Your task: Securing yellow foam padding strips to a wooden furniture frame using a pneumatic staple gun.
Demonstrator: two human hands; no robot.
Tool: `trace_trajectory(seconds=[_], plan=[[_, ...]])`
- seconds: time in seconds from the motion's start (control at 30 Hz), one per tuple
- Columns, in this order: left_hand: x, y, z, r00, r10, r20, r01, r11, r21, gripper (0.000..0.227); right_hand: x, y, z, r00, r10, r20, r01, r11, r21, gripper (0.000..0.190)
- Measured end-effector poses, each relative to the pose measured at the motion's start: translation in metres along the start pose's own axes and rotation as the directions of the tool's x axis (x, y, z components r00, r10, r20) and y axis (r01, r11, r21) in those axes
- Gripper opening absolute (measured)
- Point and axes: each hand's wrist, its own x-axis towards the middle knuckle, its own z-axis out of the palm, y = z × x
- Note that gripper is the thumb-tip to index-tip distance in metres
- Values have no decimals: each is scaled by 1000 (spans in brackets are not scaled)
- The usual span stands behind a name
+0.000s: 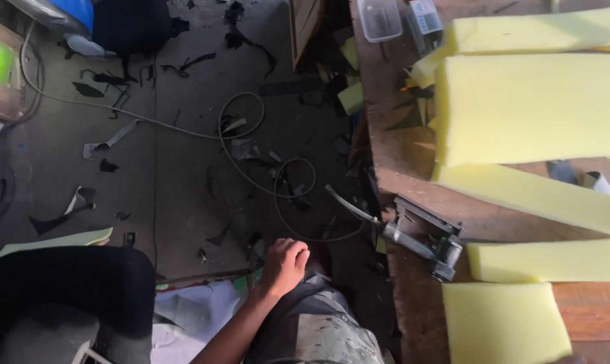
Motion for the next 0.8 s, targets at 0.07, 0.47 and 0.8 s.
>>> trace_trajectory(seconds=[0.07, 0.47, 0.8], plan=[[20, 4, -25, 1000, -10, 5, 10, 999, -42, 5, -14, -40, 31, 997, -76, -33, 76, 997, 22, 27], [162, -238, 67, 680, -577, 452, 585, 799, 138, 12, -119, -350, 492, 564, 16, 826, -216, 968, 129, 38], [375, -551, 405, 573, -532, 624, 193, 827, 528, 29, 19, -215, 1064, 653, 440, 616, -550, 835, -14, 51]])
